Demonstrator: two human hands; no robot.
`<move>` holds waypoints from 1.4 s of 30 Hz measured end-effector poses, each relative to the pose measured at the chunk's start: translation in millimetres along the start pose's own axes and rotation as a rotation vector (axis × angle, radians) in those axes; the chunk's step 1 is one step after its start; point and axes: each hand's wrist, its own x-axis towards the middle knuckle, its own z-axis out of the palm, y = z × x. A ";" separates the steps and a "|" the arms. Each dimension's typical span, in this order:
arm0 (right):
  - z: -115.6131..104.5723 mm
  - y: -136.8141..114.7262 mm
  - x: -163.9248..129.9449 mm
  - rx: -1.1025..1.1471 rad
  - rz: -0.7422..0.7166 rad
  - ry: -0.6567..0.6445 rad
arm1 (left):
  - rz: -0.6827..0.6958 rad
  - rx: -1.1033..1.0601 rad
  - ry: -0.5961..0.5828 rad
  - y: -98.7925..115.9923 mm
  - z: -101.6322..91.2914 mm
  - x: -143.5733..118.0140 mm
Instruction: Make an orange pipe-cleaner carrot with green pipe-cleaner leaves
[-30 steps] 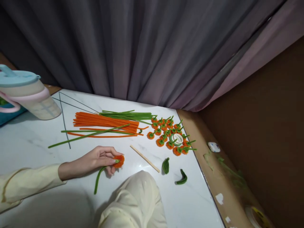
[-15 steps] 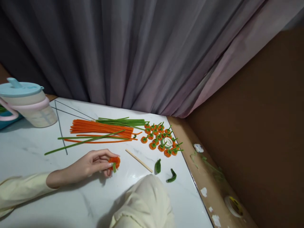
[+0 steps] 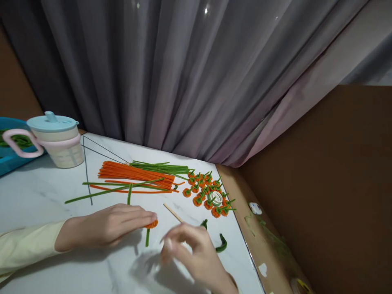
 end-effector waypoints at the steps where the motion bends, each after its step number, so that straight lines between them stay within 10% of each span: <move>1: 2.6 9.6 11.7 0.061 0.036 -0.016 | 0.019 -0.006 -0.005 -0.4 2.0 0.0; 10: 44.0 77.0 31.2 0.450 0.083 -0.067 | -0.020 -0.168 -0.027 -7.7 27.2 -0.3; 22: 39.2 84.1 21.0 0.035 -0.027 0.179 | -0.306 -0.148 -0.051 -6.4 33.0 -3.1; 42: 41.9 79.6 28.3 0.298 -0.013 0.149 | -0.002 -0.008 0.201 -23.6 69.3 -8.9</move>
